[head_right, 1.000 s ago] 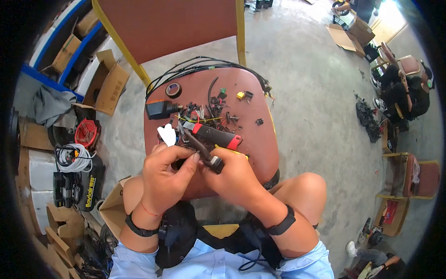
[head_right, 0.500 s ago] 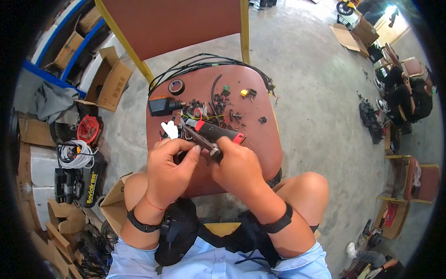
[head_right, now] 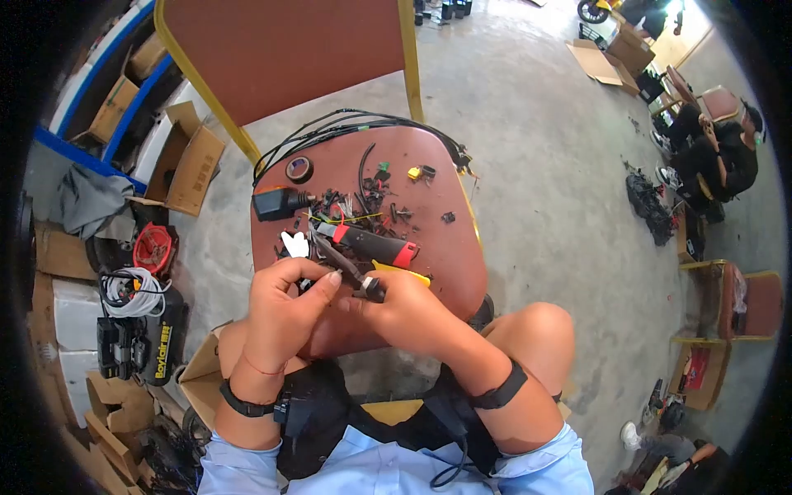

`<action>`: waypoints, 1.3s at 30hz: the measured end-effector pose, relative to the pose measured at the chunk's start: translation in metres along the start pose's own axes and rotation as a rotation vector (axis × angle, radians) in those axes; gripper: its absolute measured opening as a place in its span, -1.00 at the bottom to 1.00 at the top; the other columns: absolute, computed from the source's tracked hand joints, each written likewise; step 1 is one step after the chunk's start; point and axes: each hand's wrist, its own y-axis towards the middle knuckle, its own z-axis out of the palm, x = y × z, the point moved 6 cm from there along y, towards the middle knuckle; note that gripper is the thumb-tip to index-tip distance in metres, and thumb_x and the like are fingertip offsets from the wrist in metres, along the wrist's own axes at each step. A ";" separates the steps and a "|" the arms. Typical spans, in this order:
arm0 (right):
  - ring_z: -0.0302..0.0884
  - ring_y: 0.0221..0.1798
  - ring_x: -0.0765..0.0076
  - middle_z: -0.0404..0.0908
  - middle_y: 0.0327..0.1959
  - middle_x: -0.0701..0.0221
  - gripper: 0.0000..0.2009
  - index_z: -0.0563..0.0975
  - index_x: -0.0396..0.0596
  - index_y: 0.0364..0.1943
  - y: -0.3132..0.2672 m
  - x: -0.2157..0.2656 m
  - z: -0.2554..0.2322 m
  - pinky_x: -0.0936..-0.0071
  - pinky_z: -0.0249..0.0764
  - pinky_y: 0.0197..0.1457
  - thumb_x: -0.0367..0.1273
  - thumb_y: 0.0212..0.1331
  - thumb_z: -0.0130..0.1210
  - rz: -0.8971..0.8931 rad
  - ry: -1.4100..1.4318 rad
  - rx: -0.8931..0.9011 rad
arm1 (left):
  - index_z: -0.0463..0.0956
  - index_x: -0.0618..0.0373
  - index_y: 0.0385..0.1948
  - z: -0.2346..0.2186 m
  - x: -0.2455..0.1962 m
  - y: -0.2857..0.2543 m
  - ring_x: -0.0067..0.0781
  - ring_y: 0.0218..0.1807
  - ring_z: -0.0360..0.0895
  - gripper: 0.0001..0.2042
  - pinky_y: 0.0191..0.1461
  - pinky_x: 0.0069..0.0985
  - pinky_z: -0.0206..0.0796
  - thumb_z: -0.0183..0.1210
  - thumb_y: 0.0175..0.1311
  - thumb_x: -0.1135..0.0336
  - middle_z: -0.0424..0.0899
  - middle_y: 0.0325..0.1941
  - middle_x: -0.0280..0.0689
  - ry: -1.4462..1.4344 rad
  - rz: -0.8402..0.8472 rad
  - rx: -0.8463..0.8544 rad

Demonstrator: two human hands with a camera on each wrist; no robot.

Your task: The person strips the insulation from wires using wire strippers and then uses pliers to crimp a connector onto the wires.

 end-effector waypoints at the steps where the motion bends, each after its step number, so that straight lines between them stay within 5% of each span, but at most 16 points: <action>1: 0.59 -0.49 0.38 0.65 -0.48 0.43 -0.71 0.60 -0.19 -0.31 -0.001 0.000 0.000 0.36 0.45 -0.36 -0.21 0.34 0.29 0.038 -0.008 0.021 | 0.70 0.24 -0.41 0.000 0.003 0.000 -0.38 -0.42 0.63 -0.90 -0.28 -0.45 0.40 0.36 0.23 0.41 0.75 -0.44 -0.20 -0.076 -0.041 0.005; 5: 0.54 -0.51 0.50 0.58 -0.50 0.44 -0.68 0.58 -0.14 -0.37 -0.003 -0.015 0.009 0.48 0.41 -0.42 -0.17 0.36 0.30 0.215 0.277 0.199 | 0.69 0.24 -0.41 0.001 0.003 -0.001 -0.40 -0.45 0.59 -0.90 -0.33 -0.44 0.37 0.37 0.22 0.42 0.73 -0.46 -0.22 -0.087 -0.012 0.007; 14: 0.54 -0.51 0.45 0.56 -0.50 0.43 -0.73 0.57 -0.11 -0.29 -0.002 -0.014 0.019 0.49 0.43 -0.45 -0.20 0.39 0.28 0.185 0.544 0.284 | 0.66 0.25 -0.42 -0.006 -0.010 -0.002 -0.39 -0.50 0.54 -0.89 -0.39 -0.42 0.29 0.36 0.22 0.41 0.67 -0.50 -0.22 -0.025 0.073 0.001; 26: 0.57 -0.30 0.56 0.63 -0.32 0.46 -0.76 0.59 -0.14 -0.02 -0.011 -0.008 0.016 0.54 0.45 -0.25 -0.28 0.41 0.27 0.189 0.521 0.203 | 0.69 0.18 -0.39 -0.008 -0.002 -0.003 -0.43 -0.53 0.46 -0.90 -0.40 -0.44 0.22 0.41 0.20 0.38 0.63 -0.53 -0.31 -0.031 0.065 0.041; 29: 0.52 -0.28 0.62 0.61 -0.27 0.52 -0.71 0.59 -0.12 0.07 -0.009 -0.013 0.003 0.56 0.43 -0.22 -0.27 0.41 0.27 0.176 0.167 0.196 | 0.70 0.18 -0.38 -0.007 -0.005 -0.002 -0.44 -0.51 0.46 -0.90 -0.39 -0.46 0.23 0.42 0.19 0.39 0.63 -0.52 -0.32 0.009 0.076 0.054; 32: 0.46 -0.29 0.66 0.57 -0.28 0.57 -0.71 0.60 -0.09 0.06 -0.002 -0.006 -0.001 0.57 0.41 -0.22 -0.24 0.42 0.27 -0.296 0.012 0.077 | 0.71 0.18 -0.37 -0.007 -0.006 -0.002 -0.46 -0.49 0.46 -0.91 -0.37 -0.47 0.23 0.42 0.19 0.40 0.64 -0.50 -0.32 0.055 0.084 0.063; 39: 0.45 -0.27 0.67 0.55 -0.34 0.61 -0.72 0.60 -0.08 0.06 -0.009 -0.014 -0.002 0.58 0.40 -0.22 -0.22 0.45 0.24 0.138 0.181 0.173 | 0.74 0.18 -0.32 -0.010 -0.009 0.000 -0.49 -0.45 0.47 -0.90 -0.34 -0.46 0.26 0.42 0.24 0.38 0.67 -0.48 -0.31 0.035 0.089 0.017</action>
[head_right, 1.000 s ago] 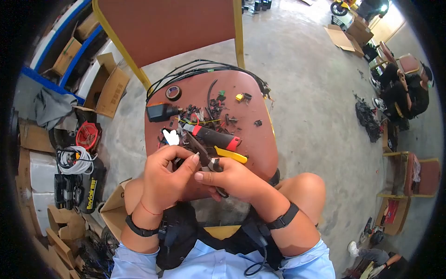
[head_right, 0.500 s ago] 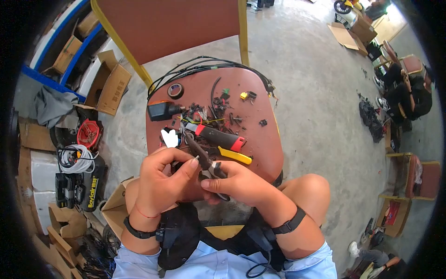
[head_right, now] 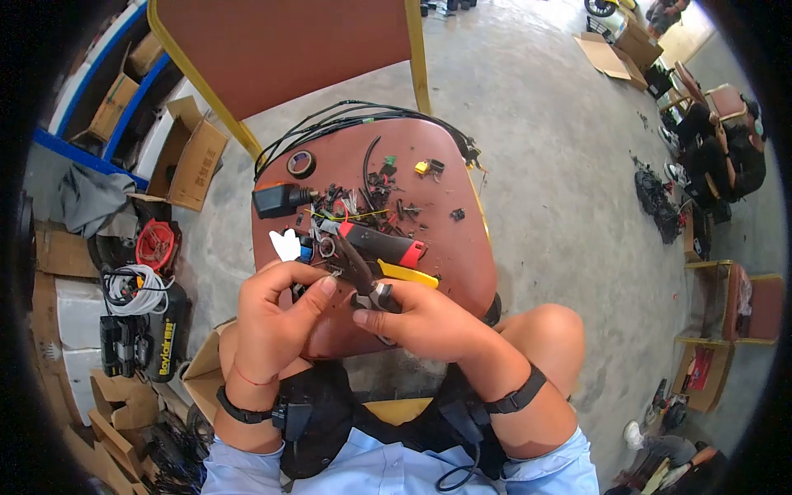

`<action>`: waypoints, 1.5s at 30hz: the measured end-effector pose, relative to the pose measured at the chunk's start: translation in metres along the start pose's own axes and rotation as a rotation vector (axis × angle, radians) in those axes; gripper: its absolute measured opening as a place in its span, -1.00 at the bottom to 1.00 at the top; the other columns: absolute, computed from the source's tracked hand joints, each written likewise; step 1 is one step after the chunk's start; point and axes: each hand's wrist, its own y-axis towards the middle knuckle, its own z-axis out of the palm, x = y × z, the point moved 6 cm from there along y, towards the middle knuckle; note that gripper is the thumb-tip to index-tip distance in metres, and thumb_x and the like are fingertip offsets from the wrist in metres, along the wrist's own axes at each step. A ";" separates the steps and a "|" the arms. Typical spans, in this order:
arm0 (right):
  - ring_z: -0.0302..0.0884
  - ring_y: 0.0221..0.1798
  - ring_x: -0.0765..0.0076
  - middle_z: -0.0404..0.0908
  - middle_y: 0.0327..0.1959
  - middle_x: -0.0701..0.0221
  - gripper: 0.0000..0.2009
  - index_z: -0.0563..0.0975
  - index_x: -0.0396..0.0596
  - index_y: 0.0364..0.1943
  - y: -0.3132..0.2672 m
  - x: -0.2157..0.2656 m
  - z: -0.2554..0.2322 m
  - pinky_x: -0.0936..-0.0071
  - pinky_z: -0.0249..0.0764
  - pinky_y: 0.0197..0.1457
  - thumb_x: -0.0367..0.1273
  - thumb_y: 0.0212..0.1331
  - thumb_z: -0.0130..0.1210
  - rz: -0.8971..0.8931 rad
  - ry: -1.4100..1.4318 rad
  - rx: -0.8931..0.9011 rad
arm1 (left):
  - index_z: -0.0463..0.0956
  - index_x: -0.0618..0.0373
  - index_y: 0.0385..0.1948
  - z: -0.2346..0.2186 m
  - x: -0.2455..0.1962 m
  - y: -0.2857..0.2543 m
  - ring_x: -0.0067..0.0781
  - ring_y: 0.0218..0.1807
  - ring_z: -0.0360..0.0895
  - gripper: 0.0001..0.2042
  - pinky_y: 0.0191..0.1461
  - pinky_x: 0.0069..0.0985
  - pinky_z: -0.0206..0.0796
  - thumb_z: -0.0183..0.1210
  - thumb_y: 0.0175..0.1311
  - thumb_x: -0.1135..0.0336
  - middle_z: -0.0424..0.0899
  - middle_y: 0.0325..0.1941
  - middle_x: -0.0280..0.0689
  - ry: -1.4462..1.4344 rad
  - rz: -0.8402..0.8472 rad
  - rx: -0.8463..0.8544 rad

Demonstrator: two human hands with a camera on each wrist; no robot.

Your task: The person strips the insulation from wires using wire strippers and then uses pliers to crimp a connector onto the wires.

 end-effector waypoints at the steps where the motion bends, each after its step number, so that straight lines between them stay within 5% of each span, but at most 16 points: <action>1: 0.45 -0.27 0.67 0.55 -0.34 0.61 -0.72 0.60 -0.08 0.07 0.000 -0.001 -0.001 0.58 0.40 -0.22 -0.22 0.45 0.23 -0.005 0.008 0.001 | 0.74 0.18 -0.31 -0.001 0.001 0.000 -0.49 -0.45 0.47 -0.90 -0.34 -0.46 0.26 0.42 0.25 0.37 0.68 -0.48 -0.31 -0.023 0.008 -0.013; 8: 0.45 -0.20 0.67 0.58 -0.26 0.61 -0.72 0.61 -0.05 0.14 0.001 0.001 -0.001 0.56 0.43 -0.15 -0.25 0.48 0.19 -0.079 -0.004 -0.036 | 0.76 0.15 -0.26 0.002 0.000 0.001 -0.45 -0.45 0.47 -0.85 -0.28 -0.44 0.28 0.42 0.28 0.29 0.67 -0.50 -0.29 0.001 -0.081 0.033; 11: 0.47 -0.10 0.62 0.59 -0.20 0.58 -0.70 0.58 -0.07 0.17 0.002 0.008 0.002 0.52 0.45 -0.01 -0.26 0.49 0.17 -0.270 -0.067 -0.046 | 0.76 0.13 -0.28 0.004 0.004 0.000 -0.42 -0.48 0.45 -0.87 -0.27 -0.41 0.26 0.42 0.27 0.29 0.64 -0.53 -0.30 0.028 -0.046 0.021; 25: 0.49 -0.06 0.55 0.59 -0.09 0.45 -0.60 0.42 -0.12 0.30 0.003 -0.005 0.009 0.46 0.47 0.02 -0.25 0.51 0.13 -0.215 -0.065 -0.068 | 0.71 0.11 -0.34 0.011 -0.003 0.000 -0.36 -0.49 0.45 -0.91 -0.26 -0.39 0.23 0.39 0.27 0.33 0.62 -0.52 -0.33 0.089 0.059 -0.024; 28: 0.49 -0.05 0.56 0.60 -0.08 0.44 -0.58 0.40 -0.11 0.32 0.002 -0.004 0.010 0.47 0.47 0.02 -0.25 0.52 0.13 -0.209 -0.057 -0.064 | 0.69 0.25 -0.31 0.010 -0.005 -0.001 -0.47 -0.33 0.49 -0.90 -0.24 -0.48 0.31 0.37 0.30 0.41 0.70 -0.39 -0.28 0.150 0.000 0.025; 31: 0.50 -0.02 0.55 0.60 -0.06 0.42 -0.58 0.39 -0.11 0.33 -0.001 -0.001 0.011 0.46 0.47 0.05 -0.25 0.52 0.13 -0.193 -0.016 -0.064 | 0.70 0.08 -0.36 0.015 -0.005 -0.002 -0.32 -0.46 0.46 -0.91 -0.18 -0.35 0.20 0.37 0.27 0.32 0.59 -0.54 -0.36 0.139 0.066 -0.062; 38: 0.51 0.04 0.50 0.61 -0.03 0.34 -0.59 0.38 -0.16 0.32 -0.002 0.002 0.013 0.43 0.47 0.14 -0.30 0.52 0.11 -0.283 -0.038 -0.097 | 0.67 0.13 -0.36 0.017 -0.007 -0.004 -0.35 -0.42 0.46 -0.89 -0.19 -0.38 0.23 0.35 0.30 0.33 0.60 -0.51 -0.32 0.180 0.065 -0.068; 45: 0.61 0.09 0.24 0.62 0.02 0.12 -0.59 0.39 -0.19 0.30 -0.009 0.015 0.011 0.30 0.51 0.15 -0.33 0.49 0.13 -0.263 -0.223 -0.182 | 0.64 0.08 -0.40 0.019 -0.013 -0.004 -0.26 -0.42 0.48 -0.90 -0.13 -0.30 0.20 0.33 0.27 0.32 0.58 -0.53 -0.33 0.243 0.124 -0.102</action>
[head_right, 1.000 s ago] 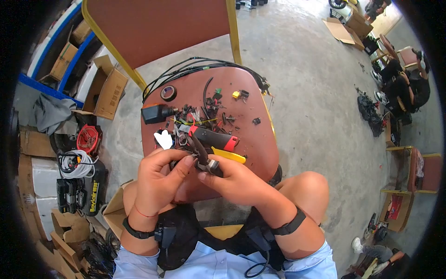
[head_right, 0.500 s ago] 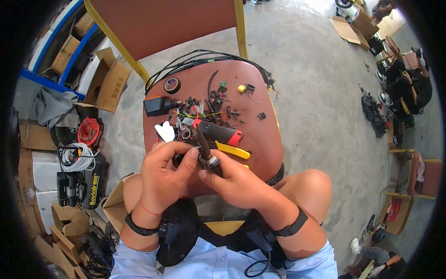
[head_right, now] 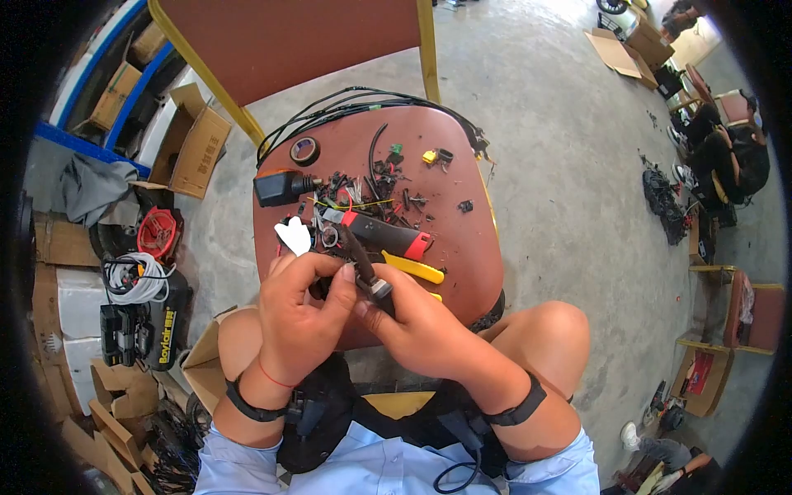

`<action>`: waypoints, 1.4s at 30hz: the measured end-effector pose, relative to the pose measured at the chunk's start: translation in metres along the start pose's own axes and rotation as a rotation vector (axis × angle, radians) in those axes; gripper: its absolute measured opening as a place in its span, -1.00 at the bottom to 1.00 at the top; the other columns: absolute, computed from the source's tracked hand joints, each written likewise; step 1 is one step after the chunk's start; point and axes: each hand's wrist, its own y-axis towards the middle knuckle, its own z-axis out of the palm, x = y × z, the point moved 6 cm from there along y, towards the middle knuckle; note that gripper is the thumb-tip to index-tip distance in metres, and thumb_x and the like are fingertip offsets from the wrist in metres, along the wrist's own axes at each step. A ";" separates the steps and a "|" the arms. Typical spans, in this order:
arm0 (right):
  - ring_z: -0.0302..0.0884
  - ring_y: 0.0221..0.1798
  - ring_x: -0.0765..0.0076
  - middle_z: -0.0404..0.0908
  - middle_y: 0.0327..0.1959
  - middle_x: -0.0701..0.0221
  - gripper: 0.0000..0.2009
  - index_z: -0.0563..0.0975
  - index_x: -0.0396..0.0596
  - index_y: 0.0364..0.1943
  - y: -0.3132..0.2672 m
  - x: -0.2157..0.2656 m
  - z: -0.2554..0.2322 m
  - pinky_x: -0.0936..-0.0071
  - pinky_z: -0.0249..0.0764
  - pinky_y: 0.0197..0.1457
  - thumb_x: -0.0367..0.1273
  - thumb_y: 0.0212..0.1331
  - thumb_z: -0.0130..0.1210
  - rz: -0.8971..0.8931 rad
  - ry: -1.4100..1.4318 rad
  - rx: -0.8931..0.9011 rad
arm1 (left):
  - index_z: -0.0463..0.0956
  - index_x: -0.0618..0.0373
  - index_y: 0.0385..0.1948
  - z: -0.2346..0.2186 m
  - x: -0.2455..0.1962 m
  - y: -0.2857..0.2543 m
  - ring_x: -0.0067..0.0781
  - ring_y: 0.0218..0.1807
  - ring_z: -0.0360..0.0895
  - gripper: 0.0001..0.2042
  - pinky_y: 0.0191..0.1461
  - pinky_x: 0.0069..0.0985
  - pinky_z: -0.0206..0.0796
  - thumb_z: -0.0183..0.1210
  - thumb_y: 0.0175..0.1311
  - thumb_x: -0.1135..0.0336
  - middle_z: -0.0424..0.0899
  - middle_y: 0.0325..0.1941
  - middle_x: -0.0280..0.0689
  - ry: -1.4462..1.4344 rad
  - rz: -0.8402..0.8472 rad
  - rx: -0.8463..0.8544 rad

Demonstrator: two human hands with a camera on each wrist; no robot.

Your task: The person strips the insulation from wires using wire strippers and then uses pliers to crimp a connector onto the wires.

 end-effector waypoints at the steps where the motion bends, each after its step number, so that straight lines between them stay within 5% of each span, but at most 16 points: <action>1: 0.62 0.10 0.17 0.62 0.03 0.08 -0.59 0.39 -0.20 0.30 0.000 0.000 0.000 0.27 0.52 0.15 -0.33 0.48 0.14 -0.004 -0.015 -0.009 | 0.64 0.07 -0.41 0.000 -0.001 0.000 -0.25 -0.41 0.48 -0.91 -0.12 -0.30 0.20 0.32 0.26 0.33 0.58 -0.52 -0.33 0.020 0.017 -0.007; 11: 0.51 0.17 -0.32 0.54 0.09 -0.11 -0.58 0.41 -0.26 0.18 0.000 -0.012 -0.001 0.01 0.48 0.20 -0.51 0.23 0.14 -0.141 -0.281 -0.113 | 0.61 0.05 -0.44 -0.001 -0.005 -0.001 -0.22 -0.38 0.49 -0.92 -0.10 -0.27 0.19 0.35 0.12 0.39 0.55 -0.51 -0.33 0.080 0.057 -0.036; 14: 0.55 0.09 -0.32 0.57 0.01 -0.11 -0.61 0.42 -0.26 0.14 -0.001 0.000 -0.002 0.01 0.51 0.14 -0.54 0.21 0.12 -0.361 -0.551 -0.198 | 0.60 0.06 -0.45 -0.001 -0.005 -0.001 -0.22 -0.38 0.49 -0.91 -0.10 -0.27 0.19 0.35 0.11 0.40 0.55 -0.51 -0.33 0.087 0.064 -0.035; 17: 0.60 -0.03 -0.28 0.61 -0.13 -0.07 -0.64 0.42 -0.24 0.10 0.004 -0.003 -0.003 0.07 0.53 0.03 -0.55 0.19 0.10 -0.153 -0.294 -0.155 | 0.59 0.06 -0.45 -0.002 -0.005 -0.001 -0.22 -0.38 0.49 -0.91 -0.11 -0.27 0.19 0.35 0.11 0.40 0.54 -0.52 -0.32 0.089 0.073 -0.039; 23: 0.66 -0.15 -0.17 0.63 -0.25 -0.02 -0.71 0.47 -0.19 0.00 0.008 -0.003 -0.004 0.16 0.53 -0.11 -0.47 0.20 0.19 -0.093 -0.179 -0.155 | 0.60 0.06 -0.45 -0.003 -0.006 -0.001 -0.22 -0.40 0.46 -0.91 -0.13 -0.27 0.18 0.36 0.10 0.40 0.54 -0.52 -0.32 0.067 0.095 -0.045; 42: 0.64 -0.41 -0.16 0.64 -0.47 0.05 -0.79 0.57 -0.20 -0.28 0.017 -0.003 -0.009 0.22 0.52 -0.35 -0.36 0.22 0.34 -0.032 -0.282 -0.339 | 0.63 0.05 -0.43 -0.002 -0.006 -0.005 -0.22 -0.41 0.47 -0.93 -0.13 -0.28 0.16 0.35 0.10 0.42 0.54 -0.53 -0.32 0.111 0.191 -0.058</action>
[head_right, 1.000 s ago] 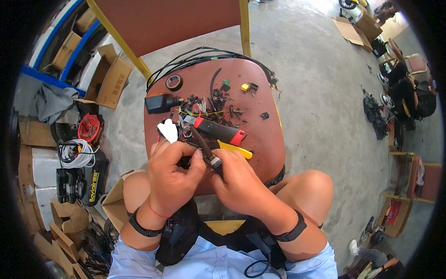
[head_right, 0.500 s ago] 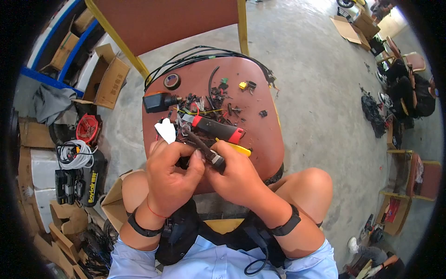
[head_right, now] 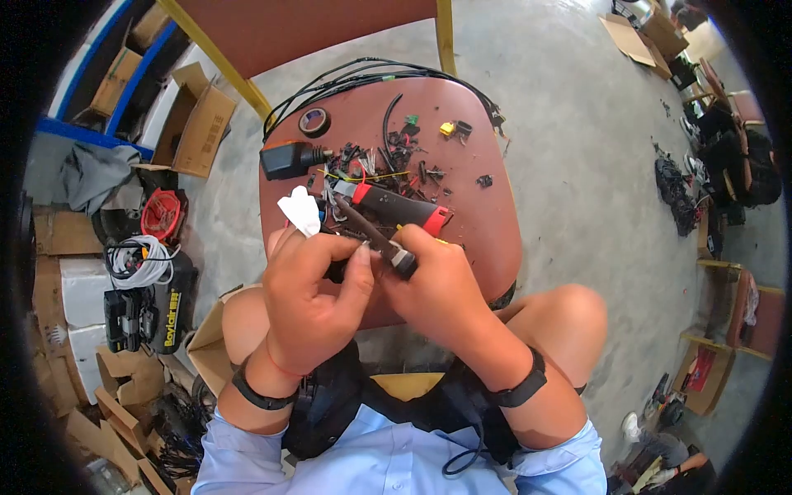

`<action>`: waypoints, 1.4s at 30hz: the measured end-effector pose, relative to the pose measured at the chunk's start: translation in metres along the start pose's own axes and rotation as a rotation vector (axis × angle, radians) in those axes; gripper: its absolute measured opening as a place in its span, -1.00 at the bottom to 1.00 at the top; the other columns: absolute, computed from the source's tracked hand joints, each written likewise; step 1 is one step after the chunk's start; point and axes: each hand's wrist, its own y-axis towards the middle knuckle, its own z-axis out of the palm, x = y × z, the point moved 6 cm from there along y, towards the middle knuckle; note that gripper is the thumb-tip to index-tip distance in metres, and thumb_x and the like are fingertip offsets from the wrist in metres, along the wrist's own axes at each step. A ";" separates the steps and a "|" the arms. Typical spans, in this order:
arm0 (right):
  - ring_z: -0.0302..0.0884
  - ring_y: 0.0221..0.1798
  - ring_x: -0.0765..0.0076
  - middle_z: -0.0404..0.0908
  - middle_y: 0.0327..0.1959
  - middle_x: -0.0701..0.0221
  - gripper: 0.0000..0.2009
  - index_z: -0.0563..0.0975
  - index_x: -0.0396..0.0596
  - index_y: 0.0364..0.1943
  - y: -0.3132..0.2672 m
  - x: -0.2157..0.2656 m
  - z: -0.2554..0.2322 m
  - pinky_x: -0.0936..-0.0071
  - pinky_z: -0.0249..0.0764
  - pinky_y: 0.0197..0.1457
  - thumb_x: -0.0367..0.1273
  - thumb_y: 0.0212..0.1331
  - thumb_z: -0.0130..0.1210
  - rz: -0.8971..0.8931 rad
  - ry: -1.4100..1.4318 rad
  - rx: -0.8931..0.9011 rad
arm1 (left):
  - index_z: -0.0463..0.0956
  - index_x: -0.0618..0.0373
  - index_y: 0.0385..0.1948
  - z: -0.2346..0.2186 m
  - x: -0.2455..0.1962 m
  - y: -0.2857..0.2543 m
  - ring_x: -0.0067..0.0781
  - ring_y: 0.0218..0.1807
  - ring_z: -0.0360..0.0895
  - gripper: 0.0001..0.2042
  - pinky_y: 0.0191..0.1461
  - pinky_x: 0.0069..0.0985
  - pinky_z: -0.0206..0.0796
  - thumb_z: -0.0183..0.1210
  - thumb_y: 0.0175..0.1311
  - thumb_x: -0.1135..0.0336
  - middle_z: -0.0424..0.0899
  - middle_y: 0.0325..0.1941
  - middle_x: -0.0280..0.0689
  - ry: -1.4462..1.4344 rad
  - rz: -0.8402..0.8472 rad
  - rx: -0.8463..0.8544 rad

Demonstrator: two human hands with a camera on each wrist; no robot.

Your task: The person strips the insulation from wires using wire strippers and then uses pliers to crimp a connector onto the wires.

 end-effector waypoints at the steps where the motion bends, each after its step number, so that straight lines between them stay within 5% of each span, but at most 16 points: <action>1: 0.63 -0.41 -0.18 0.63 -0.48 0.04 -0.79 0.56 -0.20 -0.28 0.002 0.003 -0.003 0.21 0.52 -0.36 -0.35 0.22 0.35 -0.070 -0.063 -0.078 | 0.63 0.05 -0.43 0.000 -0.002 0.000 -0.23 -0.41 0.47 -0.93 -0.13 -0.28 0.16 0.35 0.11 0.42 0.54 -0.53 -0.33 0.037 0.029 0.001; 3: 0.61 -0.41 -0.21 0.63 -0.49 0.03 -0.78 0.56 -0.19 -0.27 0.003 0.011 -0.009 0.21 0.50 -0.38 -0.34 0.22 0.36 -0.216 -0.190 -0.235 | 0.64 0.05 -0.42 -0.002 -0.007 0.001 -0.23 -0.42 0.46 -0.94 -0.13 -0.29 0.15 0.35 0.12 0.42 0.54 -0.53 -0.33 0.062 0.065 -0.043; 9: 0.64 -0.39 -0.18 0.66 -0.45 0.02 -0.78 0.61 -0.15 -0.16 0.001 0.004 -0.006 0.20 0.52 -0.33 -0.32 0.24 0.34 0.030 0.019 0.007 | 0.65 0.05 -0.41 -0.006 0.003 0.004 -0.24 -0.44 0.44 -0.95 -0.14 -0.30 0.15 0.35 0.13 0.42 0.55 -0.55 -0.34 -0.018 -0.021 -0.040; 21: 0.58 -0.47 0.34 0.65 -0.52 0.21 -0.73 0.56 -0.24 -0.27 0.017 -0.008 -0.036 0.28 0.47 -0.34 -0.28 0.32 0.32 0.134 -0.007 -0.174 | 0.69 0.07 -0.37 -0.003 0.003 0.003 -0.28 -0.41 0.50 -0.96 -0.13 -0.35 0.21 0.37 0.22 0.39 0.66 -0.48 -0.33 -0.051 -0.089 -0.020; 24: 0.52 -0.45 0.37 0.64 -0.50 0.26 -0.74 0.55 -0.24 -0.30 0.024 -0.030 -0.031 0.30 0.46 -0.30 -0.30 0.32 0.32 0.121 0.235 -0.137 | 0.70 0.08 -0.34 -0.002 0.007 0.005 -0.28 -0.40 0.51 -0.94 -0.14 -0.35 0.22 0.38 0.25 0.37 0.67 -0.47 -0.33 -0.055 -0.108 -0.011; 28: 0.60 -0.30 0.30 0.67 -0.33 0.21 -0.80 0.63 -0.21 -0.16 0.015 -0.027 -0.024 0.30 0.49 -0.19 -0.35 0.29 0.31 0.159 0.200 -0.032 | 0.70 0.09 -0.32 0.006 0.014 0.004 -0.27 -0.39 0.53 -0.93 -0.14 -0.35 0.25 0.38 0.27 0.35 0.68 -0.47 -0.32 -0.127 -0.146 0.013; 31: 0.63 -0.14 0.19 0.66 -0.13 0.17 -0.75 0.65 -0.19 -0.06 0.010 -0.005 -0.031 0.28 0.51 -0.09 -0.37 0.25 0.34 -0.352 -0.369 -0.242 | 0.71 0.08 -0.30 0.005 0.012 0.007 -0.26 -0.38 0.54 -0.92 -0.15 -0.35 0.26 0.37 0.28 0.34 0.68 -0.46 -0.32 -0.118 -0.127 0.004; 34: 0.60 -0.03 0.10 0.62 0.01 0.15 -0.72 0.65 -0.19 -0.02 0.012 -0.013 -0.031 0.29 0.51 -0.03 -0.40 0.22 0.35 -0.063 -0.114 -0.112 | 0.71 0.08 -0.29 0.007 0.015 0.006 -0.25 -0.38 0.54 -0.93 -0.16 -0.35 0.27 0.37 0.28 0.35 0.68 -0.45 -0.31 -0.131 -0.143 0.014; 42: 0.58 -0.15 0.47 0.69 -0.16 0.42 -0.70 0.63 -0.17 0.12 0.006 -0.016 -0.019 0.43 0.51 -0.04 -0.41 0.34 0.27 0.268 0.614 0.297 | 0.73 0.16 -0.19 0.012 0.021 0.004 -0.43 -0.36 0.53 -0.87 -0.22 -0.48 0.34 0.37 0.33 0.34 0.70 -0.36 -0.27 -0.161 -0.227 0.108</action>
